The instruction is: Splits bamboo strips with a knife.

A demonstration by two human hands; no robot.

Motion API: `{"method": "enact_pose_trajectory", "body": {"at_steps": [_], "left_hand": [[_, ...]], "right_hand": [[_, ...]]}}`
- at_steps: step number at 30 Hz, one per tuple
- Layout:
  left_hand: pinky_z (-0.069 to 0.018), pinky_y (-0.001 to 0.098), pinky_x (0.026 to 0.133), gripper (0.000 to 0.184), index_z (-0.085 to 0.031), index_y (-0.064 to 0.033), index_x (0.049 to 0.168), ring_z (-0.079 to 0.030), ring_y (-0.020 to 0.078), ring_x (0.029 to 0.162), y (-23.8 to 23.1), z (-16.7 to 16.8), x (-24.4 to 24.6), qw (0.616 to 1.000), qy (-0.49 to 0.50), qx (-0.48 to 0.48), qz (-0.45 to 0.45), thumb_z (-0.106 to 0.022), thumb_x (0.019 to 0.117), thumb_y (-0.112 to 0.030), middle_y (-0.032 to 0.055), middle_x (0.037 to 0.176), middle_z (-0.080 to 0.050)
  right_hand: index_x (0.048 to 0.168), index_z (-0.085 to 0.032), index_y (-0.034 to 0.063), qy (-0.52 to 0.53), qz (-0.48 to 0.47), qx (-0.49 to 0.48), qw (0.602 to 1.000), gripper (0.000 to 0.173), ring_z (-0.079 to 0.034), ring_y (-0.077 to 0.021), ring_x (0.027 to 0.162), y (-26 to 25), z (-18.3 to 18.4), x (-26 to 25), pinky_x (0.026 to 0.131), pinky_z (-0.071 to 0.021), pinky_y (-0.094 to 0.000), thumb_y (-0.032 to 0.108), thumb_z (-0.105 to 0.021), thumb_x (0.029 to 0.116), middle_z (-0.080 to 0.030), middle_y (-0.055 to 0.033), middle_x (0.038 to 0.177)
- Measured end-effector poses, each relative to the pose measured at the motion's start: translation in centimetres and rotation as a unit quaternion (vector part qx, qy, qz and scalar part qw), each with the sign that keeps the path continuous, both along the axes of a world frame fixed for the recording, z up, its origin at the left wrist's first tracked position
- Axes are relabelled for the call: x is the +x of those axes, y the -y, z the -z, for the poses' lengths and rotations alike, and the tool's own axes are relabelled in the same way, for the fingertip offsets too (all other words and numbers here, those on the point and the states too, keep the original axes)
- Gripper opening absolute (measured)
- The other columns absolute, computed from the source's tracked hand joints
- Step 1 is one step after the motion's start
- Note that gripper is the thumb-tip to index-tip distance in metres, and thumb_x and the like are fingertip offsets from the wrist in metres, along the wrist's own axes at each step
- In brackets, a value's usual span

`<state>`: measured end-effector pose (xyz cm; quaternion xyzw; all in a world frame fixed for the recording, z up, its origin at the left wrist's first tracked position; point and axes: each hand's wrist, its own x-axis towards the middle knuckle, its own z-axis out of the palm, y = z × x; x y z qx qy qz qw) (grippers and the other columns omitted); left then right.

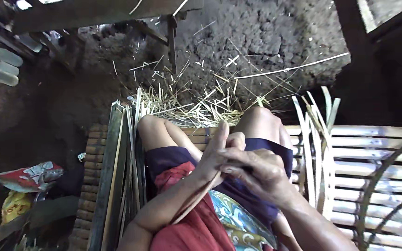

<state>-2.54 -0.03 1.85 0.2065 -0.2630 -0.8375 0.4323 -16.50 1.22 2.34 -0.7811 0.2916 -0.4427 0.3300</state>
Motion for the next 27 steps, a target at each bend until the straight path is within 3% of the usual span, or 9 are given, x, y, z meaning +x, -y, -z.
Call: {"method": "enact_pose_trajectory", "body": {"at_steps": [3,6,9,11,13,16,22,24,27], "left_hand": [[-0.0469,0.0194,0.063,0.069,-0.053,-0.0278,0.058,-0.056,0.0021,0.062,1.0,1.9,0.4,0.989,-0.006,0.026,-0.148,-0.022,0.1002,-0.073,-0.0118,0.058,-0.052],[-0.0482,0.0220,0.059,0.069,-0.048,-0.0268,0.059,-0.053,0.0039,0.055,1.7,2.0,1.3,0.953,0.016,0.126,-0.276,-0.013,0.1040,-0.066,-0.0110,0.054,-0.047],[-0.0472,0.0173,0.061,0.067,-0.055,-0.0293,0.059,-0.056,-0.0026,0.060,0.0,1.5,1.3,0.997,0.000,0.062,-0.036,-0.027,0.0956,-0.078,-0.0148,0.057,-0.054],[-0.0443,0.0145,0.057,0.054,-0.053,-0.0271,0.061,-0.051,-0.0044,0.055,-0.7,0.5,1.5,0.998,0.021,0.055,0.037,-0.039,0.1048,-0.054,-0.0149,0.056,-0.051],[-0.0430,0.0158,0.053,0.056,-0.048,-0.0243,0.059,-0.046,-0.0008,0.048,-1.4,0.2,1.6,0.994,0.008,0.104,-0.036,-0.037,0.1082,-0.048,-0.0118,0.052,-0.044],[-0.0455,0.0187,0.055,0.061,-0.046,-0.0233,0.059,-0.047,0.0027,0.045,-2.2,1.0,0.9,0.971,0.000,0.157,-0.183,-0.027,0.1091,-0.053,-0.0101,0.048,-0.040],[-0.0421,0.0219,0.051,0.057,-0.037,-0.0254,0.061,-0.041,0.0057,0.041,0.7,3.8,5.4,0.843,0.074,0.305,-0.437,-0.018,0.1113,-0.045,-0.0101,0.045,-0.036],[-0.0416,0.0169,0.048,0.057,-0.041,-0.0265,0.061,-0.044,0.0008,0.042,0.2,3.8,5.0,0.901,0.042,0.274,-0.334,-0.022,0.1107,-0.047,-0.0118,0.047,-0.041],[-0.0353,0.0122,0.041,0.050,-0.053,-0.0258,0.066,-0.041,-0.0047,0.041,-1.8,3.0,3.5,0.989,-0.041,0.139,-0.012,-0.039,0.1074,-0.049,-0.0145,0.052,-0.047]], "right_hand": [[0.118,-0.062,0.0115,-0.023,0.003,-0.061,0.998,0.018,-0.065,-0.0115,0.075,-2.7,0.0,-0.9,0.071,-0.0527,-0.0225,0.023,-0.050,0.1086,-0.067,-0.0057,0.086],[0.117,-0.061,0.0121,-0.007,0.020,-0.030,0.999,0.021,-0.064,-0.0094,0.072,-4.8,-0.1,-2.5,0.069,-0.0522,-0.0199,0.027,-0.049,0.1089,-0.066,-0.0038,0.083],[0.120,-0.065,0.0114,-0.002,0.062,0.036,0.997,0.025,-0.067,-0.0008,0.076,-3.7,0.4,-2.5,0.071,-0.0531,-0.0150,0.030,-0.052,0.1082,-0.073,-0.0015,0.087],[0.115,-0.070,0.0141,0.041,0.045,0.091,0.994,0.025,-0.067,0.0050,0.079,-2.3,0.5,-2.3,0.071,-0.0553,-0.0119,0.032,-0.054,0.1072,-0.074,0.0050,0.090],[0.110,-0.075,0.0130,0.044,-0.019,0.145,0.988,0.028,-0.068,0.0060,0.087,-1.8,0.3,-1.3,0.077,-0.0564,-0.0129,0.036,-0.061,0.1033,-0.076,0.0072,0.097],[0.094,-0.076,0.0023,0.042,-0.074,0.167,0.982,0.029,-0.063,0.0061,0.078,-2.1,1.1,0.5,0.072,-0.0514,-0.0101,0.030,-0.067,0.0995,-0.072,-0.0003,0.085],[0.093,-0.069,0.0126,0.054,-0.142,0.182,0.972,0.027,-0.064,0.0039,0.078,-5.7,-1.3,-3.1,0.070,-0.0501,-0.0104,0.036,-0.061,0.1034,-0.068,0.0041,0.080],[0.097,-0.069,0.0133,0.024,-0.115,0.156,0.981,0.027,-0.064,0.0030,0.080,-5.3,-1.0,-2.9,0.073,-0.0510,-0.0118,0.037,-0.058,0.1048,-0.069,0.0039,0.084],[0.098,-0.073,0.0257,0.045,0.042,0.176,0.982,0.018,-0.064,0.0077,0.073,-2.7,0.4,-3.0,0.065,-0.0541,-0.0119,0.040,-0.064,0.1004,-0.070,0.0166,0.084]]}}
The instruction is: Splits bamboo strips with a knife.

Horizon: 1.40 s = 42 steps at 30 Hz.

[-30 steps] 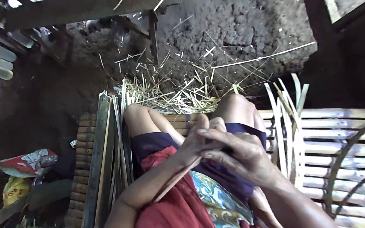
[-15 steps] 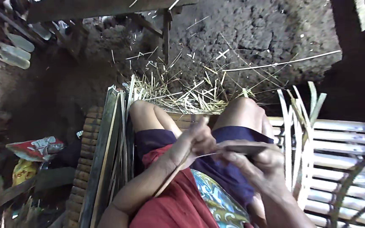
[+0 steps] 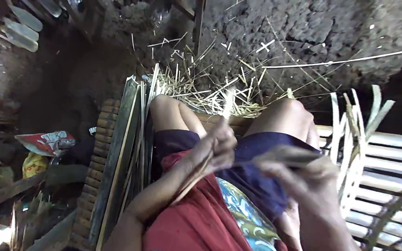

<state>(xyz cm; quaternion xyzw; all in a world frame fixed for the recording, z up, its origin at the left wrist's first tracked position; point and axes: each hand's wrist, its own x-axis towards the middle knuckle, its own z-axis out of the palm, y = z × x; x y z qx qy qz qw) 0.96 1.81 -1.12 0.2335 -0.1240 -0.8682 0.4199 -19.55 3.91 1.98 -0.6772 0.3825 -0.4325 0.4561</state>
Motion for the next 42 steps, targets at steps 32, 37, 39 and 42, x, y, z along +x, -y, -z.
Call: {"method": "enact_pose_trajectory", "body": {"at_steps": [32,37,39,42], "left_hand": [[-0.0362,0.0160,0.043,0.052,-0.042,-0.0242,0.070,-0.037,0.0003,0.039,1.0,2.3,3.1,0.919,0.201,0.161,-0.297,-0.019,0.1117,-0.044,-0.0119,0.048,-0.038],[-0.0353,0.0121,0.042,0.045,-0.048,-0.0186,0.076,-0.040,-0.0032,0.041,-3.0,-0.9,-0.1,0.987,0.115,0.037,0.107,-0.025,0.1124,-0.030,-0.0112,0.052,-0.044],[-0.0338,0.0130,0.042,0.049,-0.046,-0.0191,0.071,-0.037,-0.0020,0.040,-2.4,-0.8,-0.8,0.985,0.146,0.078,0.047,-0.025,0.1126,-0.032,-0.0110,0.049,-0.040],[-0.0308,0.0137,0.037,0.052,-0.043,-0.0209,0.069,-0.033,-0.0010,0.036,-0.1,0.6,-0.5,0.983,0.154,0.089,-0.051,-0.021,0.1126,-0.040,-0.0105,0.046,-0.036]], "right_hand": [[0.092,-0.074,0.0132,0.078,-0.314,0.107,0.940,0.035,-0.063,0.0052,0.074,-3.5,1.3,-1.6,0.068,-0.0499,-0.0104,0.040,-0.056,0.1047,-0.069,0.0062,0.079],[0.104,-0.076,0.0344,0.073,-0.078,0.153,0.982,0.015,-0.064,0.0087,0.068,0.3,2.3,-2.1,0.059,-0.0537,-0.0093,0.040,-0.062,0.1009,-0.072,0.0217,0.087],[0.105,-0.075,0.0282,0.052,-0.102,0.165,0.980,0.018,-0.063,0.0085,0.069,0.1,2.6,0.4,0.060,-0.0532,-0.0105,0.039,-0.062,0.1009,-0.072,0.0187,0.087],[0.101,-0.074,0.0106,0.050,-0.162,0.137,0.976,0.031,-0.060,0.0088,0.069,-1.0,4.1,3.4,0.062,-0.0521,-0.0108,0.037,-0.060,0.1032,-0.069,0.0112,0.082]]}}
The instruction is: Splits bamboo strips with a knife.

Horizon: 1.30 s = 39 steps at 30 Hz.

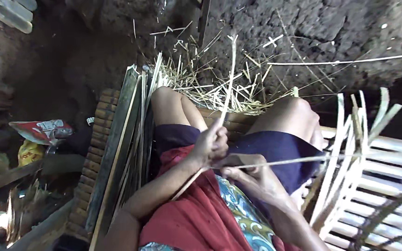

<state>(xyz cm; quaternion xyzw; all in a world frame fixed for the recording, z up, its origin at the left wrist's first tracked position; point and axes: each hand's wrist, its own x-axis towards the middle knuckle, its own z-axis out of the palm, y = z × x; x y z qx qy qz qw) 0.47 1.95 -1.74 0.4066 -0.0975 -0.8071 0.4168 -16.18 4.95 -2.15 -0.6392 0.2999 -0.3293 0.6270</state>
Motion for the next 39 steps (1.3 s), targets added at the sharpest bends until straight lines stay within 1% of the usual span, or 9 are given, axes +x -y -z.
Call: {"method": "enact_pose_trajectory", "body": {"at_steps": [6,10,13,18,24,28,31,36,39], "left_hand": [[-0.0320,0.0130,0.036,0.046,-0.044,-0.0216,0.078,-0.031,-0.0020,0.033,3.6,3.0,7.7,0.964,0.097,0.007,-0.246,-0.020,0.1130,-0.040,-0.0130,0.045,-0.035],[-0.0380,0.0123,0.043,0.052,-0.052,-0.0203,0.084,-0.044,-0.0033,0.043,-0.8,0.6,4.0,0.999,0.038,-0.021,0.010,-0.021,0.1089,-0.054,-0.0117,0.053,-0.048],[-0.0320,0.0124,0.042,0.044,-0.051,-0.0164,0.079,-0.038,-0.0033,0.042,-3.4,-1.5,2.5,0.991,0.037,-0.023,0.125,-0.027,0.1125,-0.030,-0.0114,0.051,-0.042],[-0.0339,0.0129,0.039,0.043,-0.051,-0.0174,0.079,-0.036,-0.0023,0.039,-0.7,-0.2,1.0,0.996,0.080,-0.018,0.032,-0.030,0.1126,-0.033,-0.0112,0.049,-0.039],[-0.0315,0.0117,0.035,0.036,-0.048,-0.0194,0.088,-0.031,-0.0031,0.033,1.4,3.1,6.2,0.980,0.086,0.036,-0.173,-0.028,0.1133,-0.036,-0.0137,0.046,-0.035],[-0.0380,0.0128,0.043,0.044,-0.052,-0.0154,0.103,-0.041,-0.0021,0.042,-1.2,0.9,3.4,0.999,0.039,0.000,0.000,-0.019,0.1122,-0.043,-0.0110,0.054,-0.046],[-0.0314,0.0127,0.043,0.042,-0.052,-0.0165,0.081,-0.035,-0.0028,0.042,-3.3,-1.2,3.0,0.993,0.053,-0.016,0.107,-0.028,0.1125,-0.031,-0.0115,0.050,-0.038],[-0.0338,0.0137,0.041,0.045,-0.048,-0.0195,0.074,-0.034,-0.0012,0.039,-2.3,-1.2,0.3,0.997,0.065,0.000,-0.045,-0.028,0.1125,-0.034,-0.0111,0.049,-0.036],[-0.0310,0.0133,0.040,0.045,-0.048,-0.0207,0.078,-0.031,-0.0015,0.037,-1.9,-0.8,1.2,0.983,0.098,0.026,-0.153,-0.025,0.1130,-0.035,-0.0126,0.048,-0.034]], "right_hand": [[0.090,-0.077,0.0043,0.057,-0.198,0.000,0.978,0.048,-0.064,-0.0022,0.069,-3.1,-3.9,-4.1,0.067,-0.0493,-0.0177,0.042,-0.052,0.1057,-0.072,-0.0045,0.075],[0.100,-0.076,0.0302,0.037,-0.026,0.077,0.996,0.021,-0.064,0.0100,0.071,-0.5,-1.8,-6.8,0.063,-0.0527,-0.0086,0.043,-0.059,0.1022,-0.071,0.0198,0.085],[0.098,-0.075,0.0380,-0.005,0.119,0.111,0.987,0.013,-0.062,0.0076,0.059,2.0,-1.5,-6.2,0.053,-0.0517,-0.0103,0.042,-0.062,0.0993,-0.071,0.0201,0.079],[0.100,-0.073,0.0179,0.009,0.001,0.072,0.997,0.025,-0.060,0.0072,0.065,0.4,0.2,0.1,0.059,-0.0523,-0.0120,0.039,-0.060,0.1024,-0.068,0.0149,0.080],[0.101,-0.076,0.0113,0.072,-0.208,0.021,0.975,0.035,-0.065,0.0019,0.078,-3.9,-2.7,-4.7,0.071,-0.0509,-0.0136,0.038,-0.054,0.1060,-0.072,0.0023,0.083],[0.103,-0.075,0.0337,-0.003,0.012,0.107,0.994,0.020,-0.062,0.0107,0.066,-0.8,-1.7,-7.1,0.058,-0.0515,-0.0081,0.046,-0.059,0.1016,-0.071,0.0211,0.083],[0.096,-0.075,0.0367,-0.017,0.127,0.127,0.984,0.014,-0.060,0.0068,0.056,1.6,-1.6,-6.7,0.050,-0.0509,-0.0106,0.046,-0.065,0.0972,-0.070,0.0190,0.073],[0.102,-0.072,0.0202,0.014,0.017,0.114,0.993,0.022,-0.059,0.0068,0.062,0.1,-0.1,0.3,0.056,-0.0509,-0.0112,0.038,-0.060,0.1021,-0.068,0.0156,0.079],[0.094,-0.072,0.0266,0.037,0.012,0.166,0.985,0.021,-0.058,0.0093,0.059,-1.9,-0.9,-1.3,0.054,-0.0494,-0.0085,0.042,-0.060,0.1013,-0.067,0.0182,0.073]]}}
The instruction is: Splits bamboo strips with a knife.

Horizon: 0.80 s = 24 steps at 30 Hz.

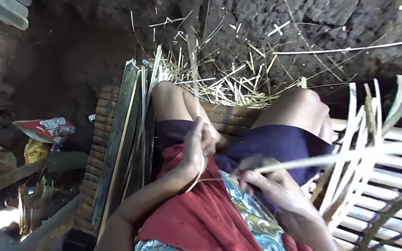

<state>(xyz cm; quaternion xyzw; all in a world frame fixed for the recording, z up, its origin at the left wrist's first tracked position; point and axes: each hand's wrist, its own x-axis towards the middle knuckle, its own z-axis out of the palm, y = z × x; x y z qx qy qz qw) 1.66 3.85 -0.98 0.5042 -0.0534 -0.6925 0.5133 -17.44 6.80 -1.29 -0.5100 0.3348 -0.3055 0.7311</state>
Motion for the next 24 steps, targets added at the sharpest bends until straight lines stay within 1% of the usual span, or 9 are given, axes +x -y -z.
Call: {"method": "enact_pose_trajectory", "body": {"at_steps": [2,4,7,9,14,17,20,22,24], "left_hand": [[-0.0301,0.0136,0.039,0.043,-0.049,-0.0209,0.081,-0.030,-0.0015,0.036,1.2,1.0,1.5,0.994,0.028,0.020,-0.103,-0.024,0.1133,-0.036,-0.0135,0.047,-0.033],[-0.0329,0.0135,0.039,0.041,-0.049,-0.0186,0.089,-0.033,-0.0012,0.036,1.7,1.3,1.9,0.993,0.038,0.034,-0.110,-0.023,0.1135,-0.038,-0.0124,0.048,-0.035],[-0.0418,0.0141,0.045,0.041,-0.054,-0.0149,0.102,-0.045,-0.0009,0.044,-0.3,0.1,0.9,0.991,-0.010,-0.001,0.134,-0.022,0.1128,-0.039,-0.0100,0.056,-0.047],[-0.0379,0.0132,0.044,0.043,-0.055,-0.0140,0.091,-0.042,-0.0015,0.042,-1.1,-0.5,0.4,0.977,-0.053,-0.010,0.204,-0.025,0.1126,-0.037,-0.0098,0.051,-0.043],[-0.0339,0.0133,0.040,0.043,-0.052,-0.0185,0.083,-0.035,-0.0008,0.038,0.2,-0.6,-0.9,0.993,-0.017,-0.021,0.114,-0.028,0.1123,-0.038,-0.0104,0.050,-0.037],[-0.0308,0.0133,0.040,0.037,-0.051,-0.0193,0.090,-0.031,-0.0018,0.038,1.1,0.1,0.5,0.999,0.037,0.010,0.016,-0.028,0.1128,-0.036,-0.0127,0.049,-0.033],[-0.0316,0.0127,0.039,0.035,-0.051,-0.0168,0.098,-0.031,-0.0023,0.036,2.6,1.6,2.8,0.991,0.071,0.023,-0.113,-0.026,0.1134,-0.036,-0.0134,0.048,-0.034],[-0.0367,0.0125,0.041,0.038,-0.054,-0.0145,0.109,-0.038,-0.0019,0.039,1.7,1.1,2.7,0.996,0.072,0.017,-0.053,-0.023,0.1134,-0.037,-0.0116,0.052,-0.041],[-0.0404,0.0127,0.043,0.043,-0.054,-0.0146,0.122,-0.044,-0.0021,0.044,-0.7,0.0,2.2,0.993,0.029,-0.012,0.111,-0.021,0.1127,-0.039,-0.0099,0.057,-0.049]], "right_hand": [[0.098,-0.074,0.0284,0.009,-0.006,0.005,1.000,0.022,-0.059,0.0113,0.061,-1.3,-0.5,-2.2,0.055,-0.0496,-0.0068,0.042,-0.058,0.1028,-0.068,0.0197,0.075],[0.100,-0.074,0.0301,-0.003,0.013,0.002,1.000,0.021,-0.060,0.0109,0.061,-1.5,-0.3,-3.1,0.056,-0.0504,-0.0072,0.043,-0.058,0.1029,-0.069,0.0203,0.076],[0.095,-0.074,0.0346,-0.061,0.090,-0.008,0.994,0.018,-0.061,0.0084,0.060,0.7,0.0,-3.3,0.054,-0.0511,-0.0093,0.046,-0.061,0.0999,-0.069,0.0201,0.075],[0.097,-0.075,0.0345,-0.076,0.102,-0.039,0.991,0.019,-0.062,0.0070,0.060,2.3,0.1,-3.1,0.055,-0.0522,-0.0101,0.047,-0.060,0.0998,-0.070,0.0191,0.077],[0.102,-0.075,0.0199,-0.035,0.027,-0.052,0.998,0.020,-0.060,0.0064,0.061,2.0,0.3,1.1,0.056,-0.0510,-0.0114,0.034,-0.060,0.1022,-0.070,0.0144,0.078],[0.099,-0.073,0.0247,-0.009,-0.016,-0.021,1.000,0.024,-0.058,0.0106,0.062,0.4,-0.4,-0.8,0.057,-0.0494,-0.0079,0.041,-0.057,0.1037,-0.067,0.0183,0.076],[0.102,-0.074,0.0223,0.026,-0.041,-0.026,0.998,0.026,-0.060,0.0112,0.065,-0.9,-0.3,-3.1,0.059,-0.0506,-0.0069,0.040,-0.055,0.1051,-0.069,0.0174,0.080],[0.102,-0.075,0.0255,0.013,-0.026,-0.012,1.000,0.024,-0.061,0.0106,0.065,-0.6,0.0,-3.3,0.059,-0.0511,-0.0076,0.041,-0.056,0.1043,-0.070,0.0180,0.081],[0.101,-0.075,0.0311,-0.015,0.023,-0.009,1.000,0.021,-0.061,0.0093,0.062,0.9,0.1,-3.3,0.057,-0.0516,-0.0086,0.042,-0.058,0.1025,-0.071,0.0193,0.079]]}}
